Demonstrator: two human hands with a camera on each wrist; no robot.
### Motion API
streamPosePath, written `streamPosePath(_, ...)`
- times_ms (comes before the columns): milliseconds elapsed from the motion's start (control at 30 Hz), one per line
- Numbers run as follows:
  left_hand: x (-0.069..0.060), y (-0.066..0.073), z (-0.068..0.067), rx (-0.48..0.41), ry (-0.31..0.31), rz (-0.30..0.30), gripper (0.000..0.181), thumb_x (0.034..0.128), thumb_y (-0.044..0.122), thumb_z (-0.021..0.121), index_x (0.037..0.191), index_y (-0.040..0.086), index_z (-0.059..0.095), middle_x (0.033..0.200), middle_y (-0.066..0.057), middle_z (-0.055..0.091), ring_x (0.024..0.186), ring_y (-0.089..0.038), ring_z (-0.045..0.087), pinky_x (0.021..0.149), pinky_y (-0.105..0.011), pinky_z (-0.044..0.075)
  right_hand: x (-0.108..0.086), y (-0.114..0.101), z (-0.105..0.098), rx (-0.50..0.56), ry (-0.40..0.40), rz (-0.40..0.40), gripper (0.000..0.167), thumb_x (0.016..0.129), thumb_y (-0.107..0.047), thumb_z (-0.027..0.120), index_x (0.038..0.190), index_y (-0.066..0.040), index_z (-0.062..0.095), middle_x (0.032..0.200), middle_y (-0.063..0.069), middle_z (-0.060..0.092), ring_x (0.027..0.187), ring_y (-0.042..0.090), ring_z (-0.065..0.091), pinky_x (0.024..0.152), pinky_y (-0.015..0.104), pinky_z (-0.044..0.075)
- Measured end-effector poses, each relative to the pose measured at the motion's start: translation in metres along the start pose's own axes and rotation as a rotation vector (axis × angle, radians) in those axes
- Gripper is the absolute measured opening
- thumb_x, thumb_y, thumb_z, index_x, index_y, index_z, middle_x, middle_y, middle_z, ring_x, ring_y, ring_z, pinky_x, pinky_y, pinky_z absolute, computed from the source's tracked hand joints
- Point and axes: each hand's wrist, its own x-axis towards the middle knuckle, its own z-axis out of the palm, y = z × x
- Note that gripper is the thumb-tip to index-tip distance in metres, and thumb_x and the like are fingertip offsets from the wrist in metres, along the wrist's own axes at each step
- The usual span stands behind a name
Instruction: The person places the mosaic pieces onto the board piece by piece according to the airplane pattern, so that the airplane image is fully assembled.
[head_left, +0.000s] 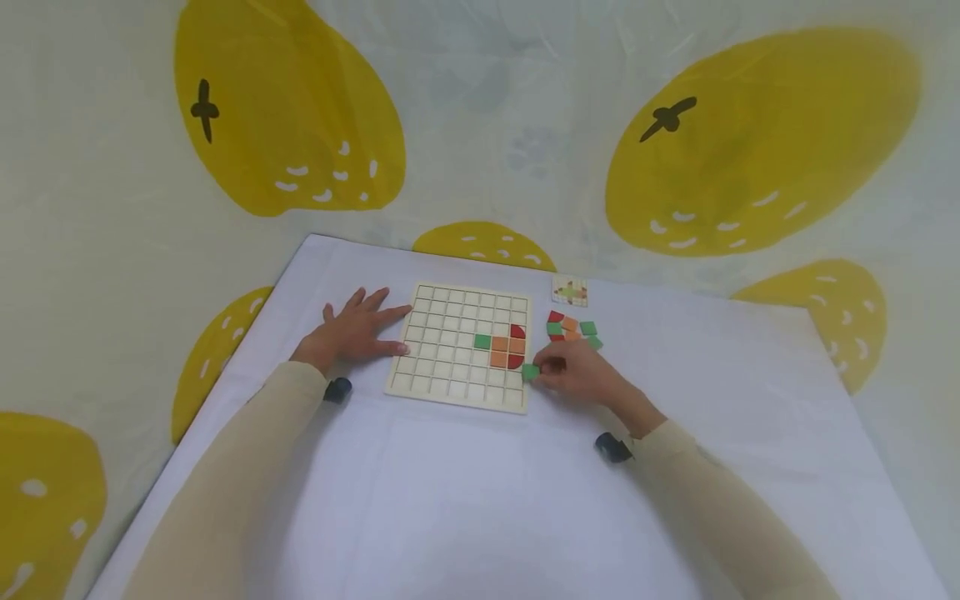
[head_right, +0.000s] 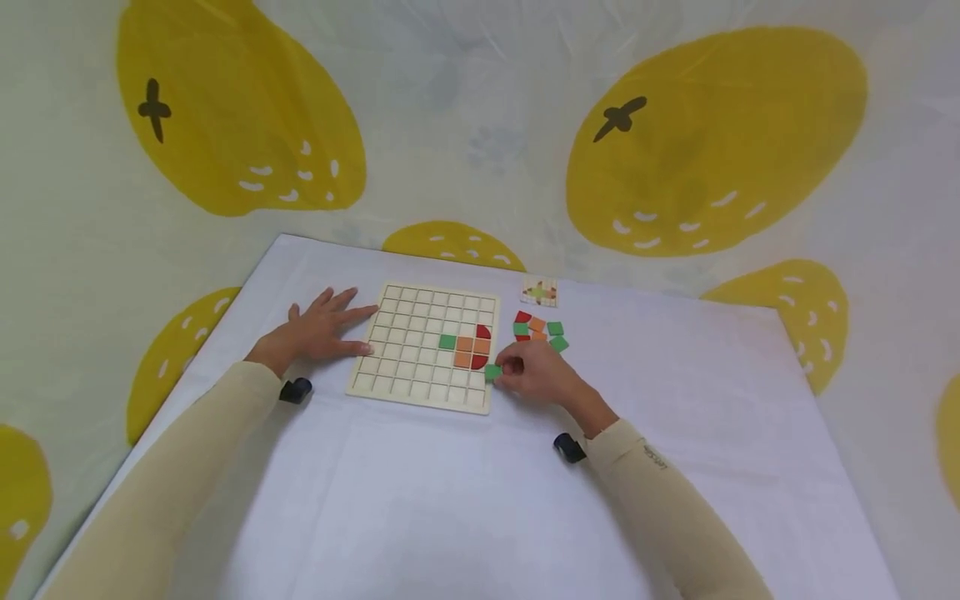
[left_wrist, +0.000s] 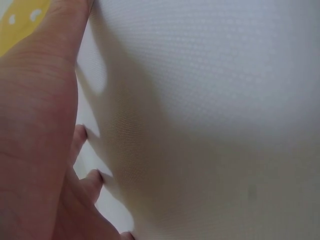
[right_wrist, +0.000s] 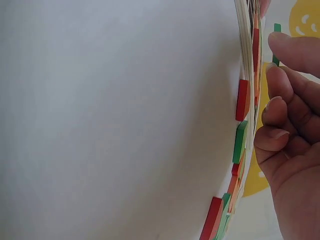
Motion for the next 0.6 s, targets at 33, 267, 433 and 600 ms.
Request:
streamPosePath(33, 0.000, 0.001, 0.000, 0.002, 0.002, 0.001, 0.087, 0.0869, 0.083, 0.057, 0.162, 0.049, 0.027, 0.179, -0.005, 0.005, 0.163, -0.047, -0.003, 0.113, -0.089, 0.004, 0.000, 0.000, 0.001, -0.007, 0.006, -0.010, 0.024, 0.089, -0.020, 0.084, 0.111, -0.010, 0.079, 0.080, -0.002, 0.063, 0.082, 0.016, 0.056, 0.069, 0.022, 0.048)
streamPosePath(267, -0.001, 0.004, -0.001, 0.000, 0.001, -0.008, 0.088, 0.0870, 0.082, 0.058, 0.162, 0.048, 0.028, 0.179, -0.005, 0.005, 0.163, -0.048, -0.002, 0.113, -0.089, 0.004, 0.006, -0.002, 0.006, -0.026, 0.018, -0.028, 0.024, 0.089, -0.021, 0.084, 0.110, -0.010, 0.079, 0.079, -0.003, 0.064, 0.079, 0.013, 0.056, 0.068, 0.022, 0.047)
streamPosePath(433, 0.000, 0.002, 0.001, 0.012, -0.003, -0.008, 0.089, 0.0862, 0.085, 0.054, 0.162, 0.050, 0.025, 0.179, -0.004, 0.004, 0.163, -0.048, -0.003, 0.114, -0.089, 0.003, 0.010, -0.004, 0.010, -0.038, 0.024, -0.022, 0.025, 0.089, -0.021, 0.084, 0.111, -0.009, 0.078, 0.078, -0.002, 0.062, 0.079, 0.014, 0.055, 0.069, 0.023, 0.045)
streamPosePath(600, 0.001, 0.001, 0.001, 0.011, -0.005, -0.014, 0.089, 0.0853, 0.086, 0.054, 0.162, 0.051, 0.025, 0.179, -0.004, 0.003, 0.163, -0.047, -0.004, 0.114, -0.089, 0.002, 0.015, -0.010, 0.012, -0.035, 0.030, -0.036, 0.025, 0.089, -0.021, 0.084, 0.109, -0.009, 0.079, 0.076, -0.002, 0.060, 0.078, 0.015, 0.054, 0.068, 0.024, 0.044)
